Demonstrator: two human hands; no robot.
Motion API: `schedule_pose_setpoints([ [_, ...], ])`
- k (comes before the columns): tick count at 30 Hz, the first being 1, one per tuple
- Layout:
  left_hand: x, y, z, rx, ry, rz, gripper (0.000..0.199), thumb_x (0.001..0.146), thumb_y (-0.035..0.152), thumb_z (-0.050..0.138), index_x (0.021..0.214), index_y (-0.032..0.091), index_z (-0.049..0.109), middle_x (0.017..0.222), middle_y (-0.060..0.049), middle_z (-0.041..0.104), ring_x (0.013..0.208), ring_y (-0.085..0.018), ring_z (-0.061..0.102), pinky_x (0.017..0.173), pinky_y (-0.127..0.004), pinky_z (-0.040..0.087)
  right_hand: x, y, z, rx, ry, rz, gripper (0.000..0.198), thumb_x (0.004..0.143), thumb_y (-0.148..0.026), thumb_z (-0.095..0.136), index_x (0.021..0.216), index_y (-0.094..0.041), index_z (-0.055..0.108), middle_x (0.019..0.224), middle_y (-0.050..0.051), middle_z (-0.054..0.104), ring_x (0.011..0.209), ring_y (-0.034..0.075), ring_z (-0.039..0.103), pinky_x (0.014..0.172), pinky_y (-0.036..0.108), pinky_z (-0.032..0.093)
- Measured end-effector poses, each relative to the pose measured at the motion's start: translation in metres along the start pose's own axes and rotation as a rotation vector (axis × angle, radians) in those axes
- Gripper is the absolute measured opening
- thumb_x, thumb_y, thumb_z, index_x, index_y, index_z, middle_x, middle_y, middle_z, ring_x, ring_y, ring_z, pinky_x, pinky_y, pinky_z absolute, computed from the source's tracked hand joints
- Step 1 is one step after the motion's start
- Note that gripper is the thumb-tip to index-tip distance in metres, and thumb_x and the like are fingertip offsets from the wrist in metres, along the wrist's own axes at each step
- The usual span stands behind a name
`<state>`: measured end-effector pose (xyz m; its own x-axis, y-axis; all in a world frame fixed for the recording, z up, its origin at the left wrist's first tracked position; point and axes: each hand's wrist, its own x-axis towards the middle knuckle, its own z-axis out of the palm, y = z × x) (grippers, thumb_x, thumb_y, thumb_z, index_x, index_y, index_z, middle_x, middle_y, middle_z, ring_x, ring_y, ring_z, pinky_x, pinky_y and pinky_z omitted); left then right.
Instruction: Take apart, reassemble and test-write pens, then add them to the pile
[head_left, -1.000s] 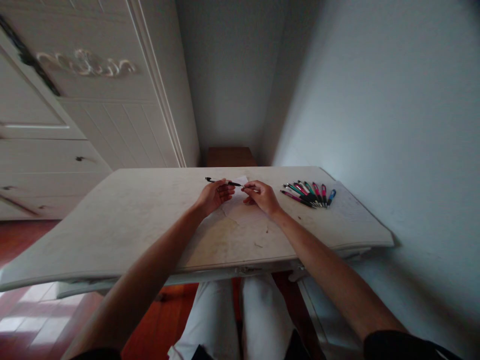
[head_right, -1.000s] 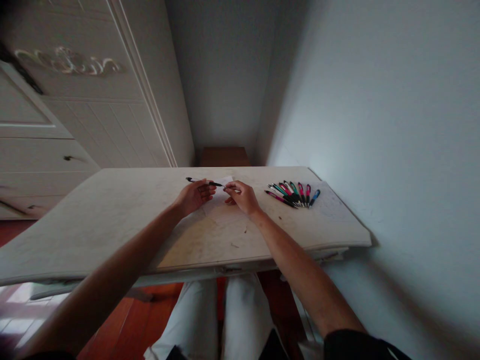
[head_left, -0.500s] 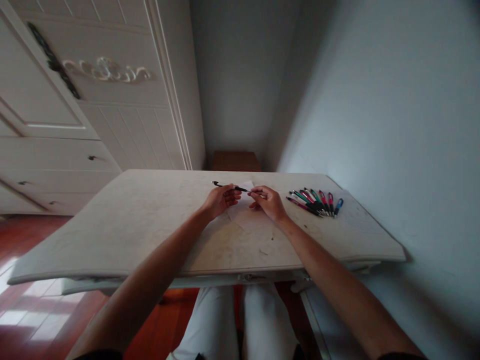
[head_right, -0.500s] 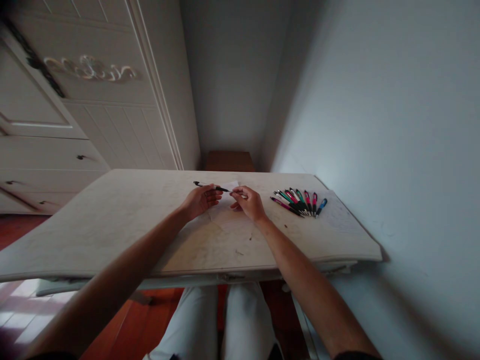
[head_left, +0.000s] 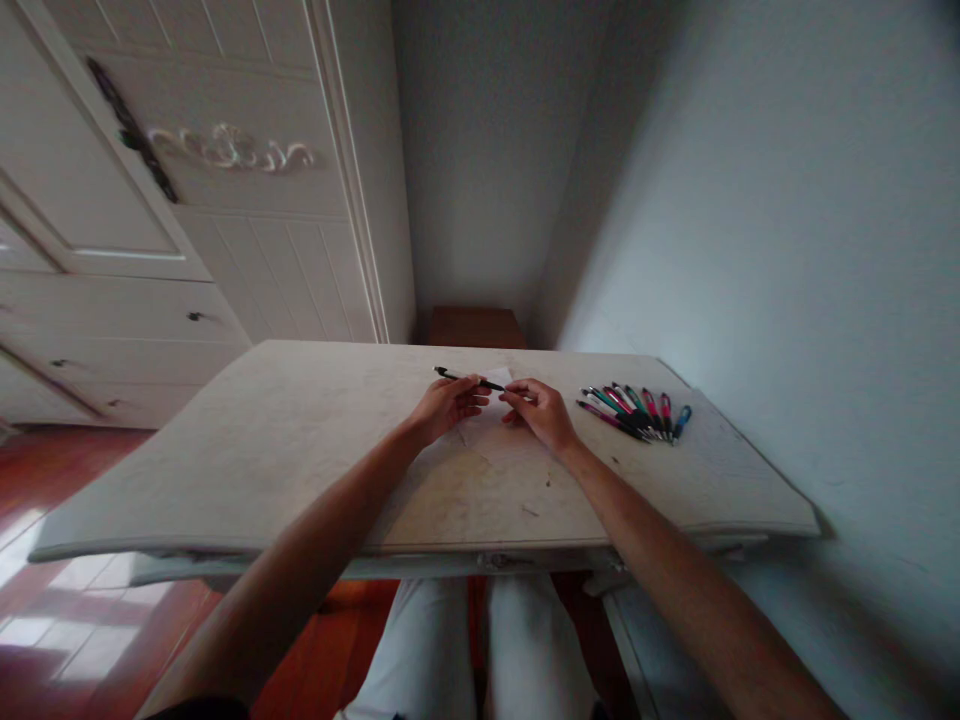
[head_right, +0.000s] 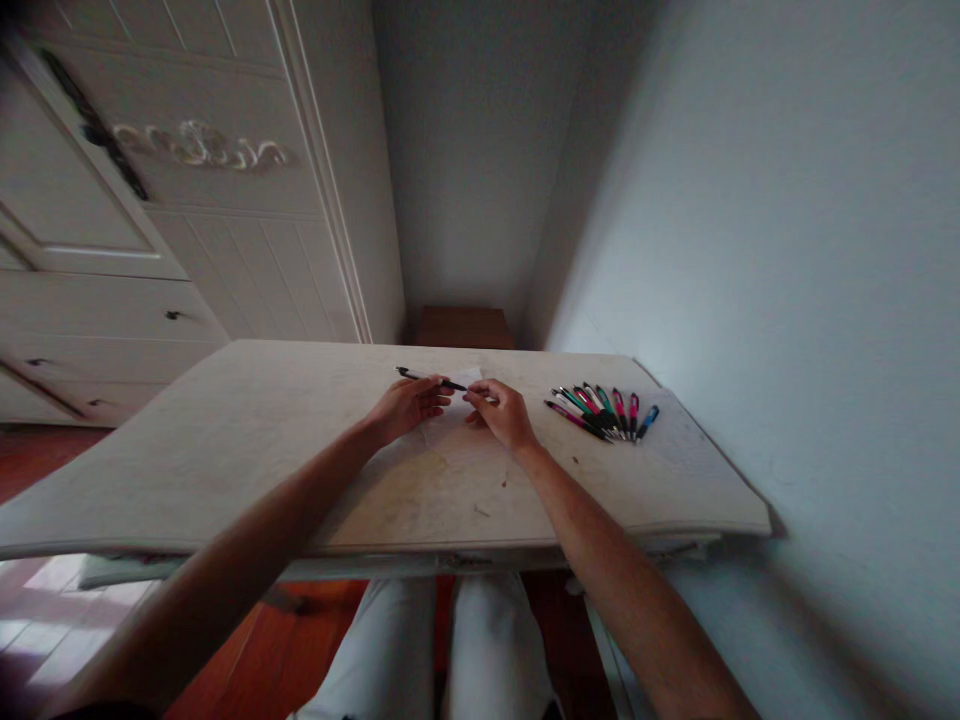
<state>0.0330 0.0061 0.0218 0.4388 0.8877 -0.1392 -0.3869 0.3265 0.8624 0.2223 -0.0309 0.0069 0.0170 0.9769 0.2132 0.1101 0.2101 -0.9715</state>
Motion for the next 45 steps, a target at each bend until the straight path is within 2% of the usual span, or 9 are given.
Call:
schedule_pose_setpoints([
  [7, -0.004, 0.001, 0.001, 0.075, -0.013, 0.019, 0.02, 0.081, 0.023, 0.067, 0.096, 0.01, 0.069, 0.094, -0.013, 0.071, 0.075, -0.016, 0.065, 0.063, -0.025, 0.05, 0.001, 0.003, -0.002, -0.009, 0.011, 0.005, 0.036, 0.071, -0.046, 0.071, 0.09, -0.017, 0.064, 0.07, 0.001, 0.068, 0.049, 0.014, 0.065, 0.045, 0.023, 0.055],
  [15, -0.005, 0.0, -0.001, 0.133, -0.079, 0.034, 0.033, 0.072, 0.025, 0.074, 0.102, 0.013, 0.07, 0.1, -0.012, 0.069, 0.08, -0.018, 0.064, 0.065, -0.026, 0.048, 0.002, 0.004, -0.002, -0.011, -0.044, -0.007, 0.034, 0.074, -0.048, 0.069, 0.087, -0.017, 0.063, 0.076, 0.002, 0.068, 0.051, 0.012, 0.065, 0.047, 0.022, 0.053],
  [21, -0.006, -0.001, 0.002, 0.131, -0.099, 0.036, 0.033, 0.075, 0.032, 0.072, 0.102, 0.013, 0.067, 0.094, -0.011, 0.068, 0.077, -0.018, 0.064, 0.062, -0.026, 0.048, 0.004, 0.003, -0.003, 0.005, -0.062, -0.011, 0.034, 0.076, -0.05, 0.066, 0.085, -0.017, 0.059, 0.075, 0.001, 0.066, 0.051, 0.011, 0.063, 0.045, 0.02, 0.048],
  [25, -0.005, 0.002, 0.004, 0.06, -0.051, 0.065, 0.038, 0.078, 0.045, 0.069, 0.099, 0.014, 0.064, 0.09, -0.009, 0.067, 0.068, -0.016, 0.063, 0.057, -0.026, 0.048, 0.007, 0.005, -0.005, 0.028, -0.017, -0.028, 0.035, 0.076, -0.052, 0.065, 0.079, -0.018, 0.057, 0.072, 0.001, 0.064, 0.048, 0.01, 0.059, 0.04, 0.018, 0.043],
  [31, 0.004, 0.002, -0.005, 0.008, 0.099, 0.159, 0.042, 0.081, 0.053, 0.063, 0.091, 0.013, 0.062, 0.069, -0.004, 0.06, 0.049, -0.011, 0.054, 0.046, -0.025, 0.044, 0.006, 0.004, -0.005, -0.006, 0.005, -0.012, 0.035, 0.075, -0.052, 0.063, 0.08, -0.018, 0.056, 0.069, 0.0, 0.062, 0.045, 0.009, 0.055, 0.037, 0.019, 0.043],
  [35, 0.007, -0.001, -0.009, 0.08, 0.137, 0.228, 0.041, 0.072, 0.051, 0.073, 0.076, 0.012, 0.062, 0.061, -0.001, 0.056, 0.045, -0.008, 0.048, 0.042, -0.022, 0.039, 0.005, 0.003, -0.004, -0.067, 0.026, -0.038, 0.032, 0.077, -0.049, 0.06, 0.079, -0.018, 0.055, 0.07, 0.0, 0.062, 0.047, 0.009, 0.056, 0.038, 0.019, 0.044],
  [39, 0.005, 0.001, -0.009, 0.077, 0.118, 0.258, 0.039, 0.065, 0.045, 0.08, 0.078, 0.012, 0.065, 0.064, -0.002, 0.058, 0.051, -0.008, 0.051, 0.049, -0.022, 0.042, 0.005, 0.006, -0.006, -0.105, 0.028, -0.043, 0.032, 0.077, -0.05, 0.059, 0.079, -0.018, 0.056, 0.069, 0.0, 0.062, 0.047, 0.01, 0.056, 0.039, 0.02, 0.045],
  [45, -0.001, 0.008, -0.006, 0.04, 0.022, 0.222, 0.035, 0.068, 0.033, 0.077, 0.097, 0.016, 0.066, 0.081, -0.004, 0.064, 0.073, -0.014, 0.061, 0.062, -0.025, 0.046, 0.007, 0.009, -0.008, -0.099, 0.047, -0.028, 0.035, 0.076, -0.052, 0.06, 0.079, -0.017, 0.056, 0.069, 0.001, 0.062, 0.047, 0.009, 0.056, 0.04, 0.019, 0.044],
])
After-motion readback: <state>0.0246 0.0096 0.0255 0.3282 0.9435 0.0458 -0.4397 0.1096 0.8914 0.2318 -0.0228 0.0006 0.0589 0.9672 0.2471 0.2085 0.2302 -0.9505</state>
